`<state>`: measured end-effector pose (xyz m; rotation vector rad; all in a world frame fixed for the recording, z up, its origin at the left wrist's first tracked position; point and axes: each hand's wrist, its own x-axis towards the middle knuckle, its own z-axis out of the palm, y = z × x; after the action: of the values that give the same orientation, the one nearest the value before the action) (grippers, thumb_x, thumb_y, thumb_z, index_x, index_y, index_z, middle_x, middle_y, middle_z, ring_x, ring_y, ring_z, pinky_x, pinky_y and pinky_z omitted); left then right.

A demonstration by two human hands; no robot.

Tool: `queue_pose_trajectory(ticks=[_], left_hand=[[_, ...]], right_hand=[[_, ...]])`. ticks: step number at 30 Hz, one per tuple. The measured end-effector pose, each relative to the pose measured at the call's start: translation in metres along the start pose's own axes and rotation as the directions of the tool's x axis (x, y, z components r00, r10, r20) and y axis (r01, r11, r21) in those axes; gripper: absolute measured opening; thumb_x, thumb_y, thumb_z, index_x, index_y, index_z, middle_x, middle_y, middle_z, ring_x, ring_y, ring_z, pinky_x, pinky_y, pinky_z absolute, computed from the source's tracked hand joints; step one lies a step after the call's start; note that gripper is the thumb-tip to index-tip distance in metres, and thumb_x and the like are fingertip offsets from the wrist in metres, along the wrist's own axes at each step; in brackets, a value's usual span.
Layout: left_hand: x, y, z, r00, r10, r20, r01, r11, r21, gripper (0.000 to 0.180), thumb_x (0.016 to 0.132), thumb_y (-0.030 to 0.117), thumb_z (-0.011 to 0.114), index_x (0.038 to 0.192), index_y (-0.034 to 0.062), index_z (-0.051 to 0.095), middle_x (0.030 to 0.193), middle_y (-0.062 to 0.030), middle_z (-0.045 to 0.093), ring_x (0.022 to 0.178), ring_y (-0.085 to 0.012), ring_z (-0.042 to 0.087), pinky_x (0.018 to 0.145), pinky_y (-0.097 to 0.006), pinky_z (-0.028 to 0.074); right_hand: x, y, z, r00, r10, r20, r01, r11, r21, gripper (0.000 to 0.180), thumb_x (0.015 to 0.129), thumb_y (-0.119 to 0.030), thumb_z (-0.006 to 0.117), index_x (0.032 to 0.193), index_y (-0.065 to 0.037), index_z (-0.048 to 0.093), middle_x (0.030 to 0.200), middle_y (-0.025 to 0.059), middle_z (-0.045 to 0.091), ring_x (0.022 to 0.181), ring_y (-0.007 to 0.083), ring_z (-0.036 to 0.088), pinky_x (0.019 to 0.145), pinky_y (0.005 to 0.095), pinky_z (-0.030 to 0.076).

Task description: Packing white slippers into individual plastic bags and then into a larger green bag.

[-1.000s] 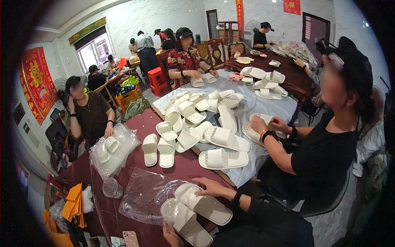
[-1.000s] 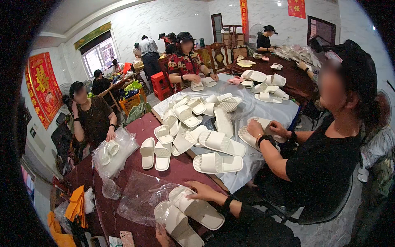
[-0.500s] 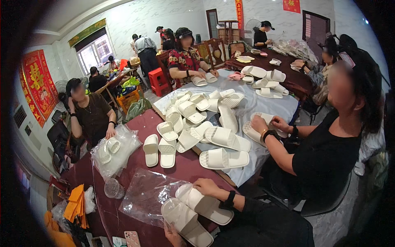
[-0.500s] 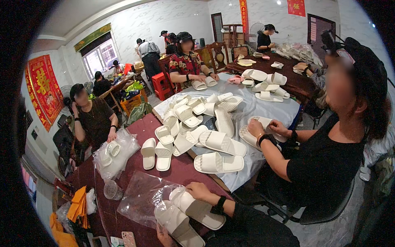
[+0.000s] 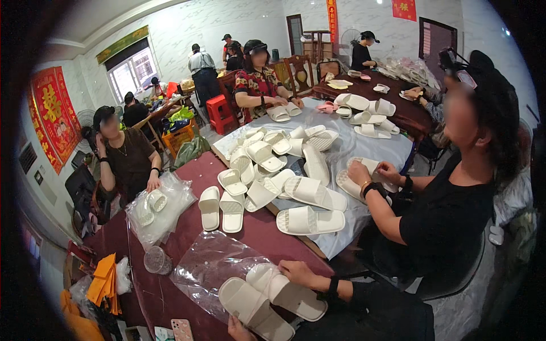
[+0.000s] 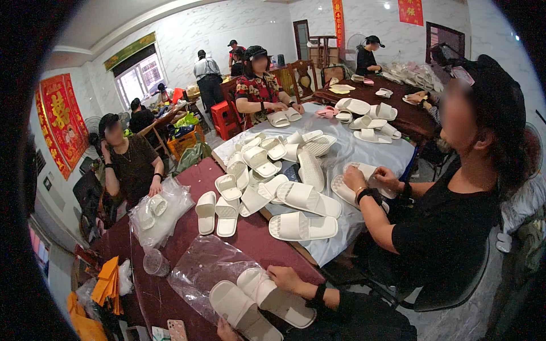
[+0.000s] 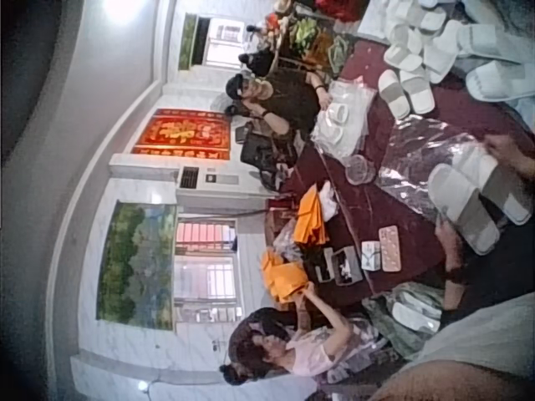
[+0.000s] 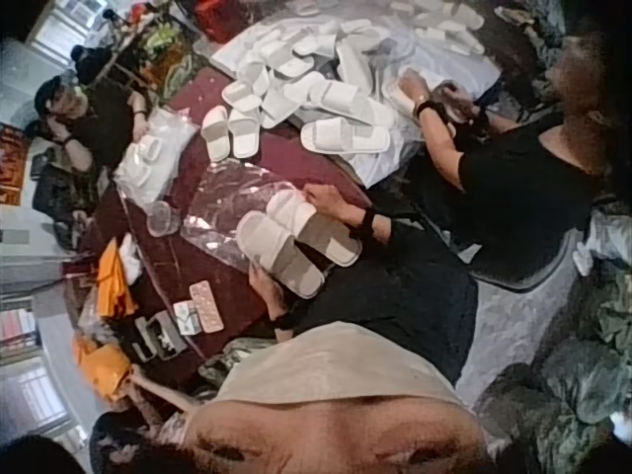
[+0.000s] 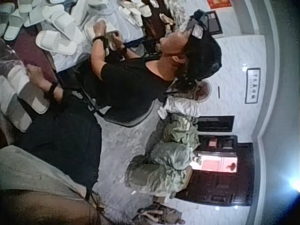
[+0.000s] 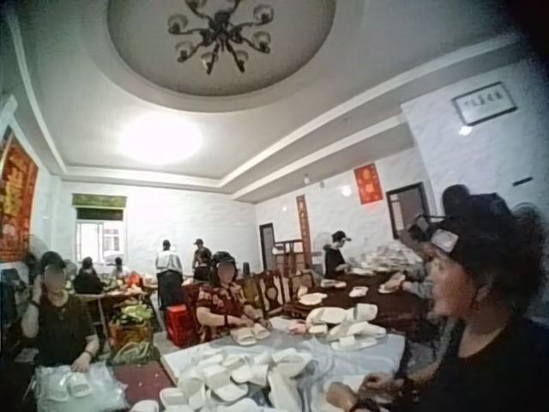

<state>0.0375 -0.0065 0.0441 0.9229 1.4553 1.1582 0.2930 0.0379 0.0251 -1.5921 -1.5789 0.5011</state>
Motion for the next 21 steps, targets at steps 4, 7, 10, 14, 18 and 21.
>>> queue_pose_trajectory(ticks=[4,7,10,14,18,21], left_hand=[[-0.017,0.026,-0.002,1.000,0.012,0.024,-0.015,0.994,0.111,0.039,0.091,0.023,0.045,0.115,-0.0076,0.050,0.106,-0.0160,0.058,0.094,-0.0220,0.052,0.083,-0.031,0.041],[-0.009,0.000,-0.020,0.947,0.275,0.168,-0.319,0.875,0.364,0.039,0.093,0.022,0.042,0.118,-0.0077,0.048,0.109,-0.0167,0.057,0.095,-0.0224,0.052,0.084,-0.031,0.041],[-0.007,-0.002,-0.014,0.994,-0.042,0.101,0.041,0.999,0.013,0.039,0.094,0.022,0.039,0.118,-0.0081,0.047,0.110,-0.0180,0.056,0.096,-0.0236,0.052,0.085,-0.031,0.040],[-0.003,-0.015,-0.012,0.990,0.004,0.142,-0.001,1.000,-0.021,0.041,0.094,0.025,0.040,0.119,-0.0080,0.047,0.110,-0.0174,0.056,0.096,-0.0235,0.052,0.085,-0.031,0.040],[-0.012,-0.011,-0.007,0.985,-0.061,0.162,0.062,0.998,-0.003,0.040,0.093,0.023,0.038,0.118,-0.0082,0.046,0.110,-0.0182,0.055,0.096,-0.0251,0.051,0.084,-0.032,0.040],[-0.023,-0.004,-0.003,0.977,-0.119,0.179,0.117,0.993,0.021,0.040,0.093,0.021,0.037,0.117,-0.0084,0.046,0.109,-0.0187,0.055,0.097,-0.0263,0.051,0.084,-0.033,0.040]], right_hand=[[-0.004,0.001,-0.006,0.998,-0.012,0.059,0.004,0.992,0.128,0.018,0.087,-0.021,0.048,0.088,-0.004,0.054,0.079,0.0197,0.057,0.076,0.0378,0.056,0.062,0.0438,0.044],[-0.002,0.003,-0.012,0.999,-0.015,0.043,0.006,0.981,0.193,0.018,0.087,-0.020,0.049,0.086,-0.003,0.054,0.077,0.0179,0.058,0.072,0.0352,0.058,0.061,0.0403,0.045],[-0.002,0.002,-0.018,0.977,0.206,0.049,-0.207,0.885,0.417,0.019,0.089,-0.019,0.047,0.084,-0.002,0.053,0.069,0.0119,0.058,0.063,0.0232,0.058,0.057,0.0346,0.044],[-0.010,0.009,-0.015,0.945,0.318,0.079,-0.319,0.832,0.454,0.020,0.091,-0.019,0.047,0.084,-0.002,0.053,0.070,0.0083,0.058,0.062,0.0140,0.055,0.057,0.0287,0.044],[-0.019,0.010,-0.019,0.987,0.141,-0.076,-0.122,0.971,0.206,0.019,0.090,-0.019,0.050,0.084,-0.002,0.053,0.068,0.0121,0.058,0.060,0.0199,0.056,0.057,0.0311,0.044],[-0.021,0.010,-0.026,0.988,0.145,-0.057,-0.130,0.969,0.208,0.019,0.089,-0.021,0.050,0.085,-0.003,0.052,0.070,0.0160,0.057,0.065,0.0294,0.057,0.058,0.0367,0.043]])
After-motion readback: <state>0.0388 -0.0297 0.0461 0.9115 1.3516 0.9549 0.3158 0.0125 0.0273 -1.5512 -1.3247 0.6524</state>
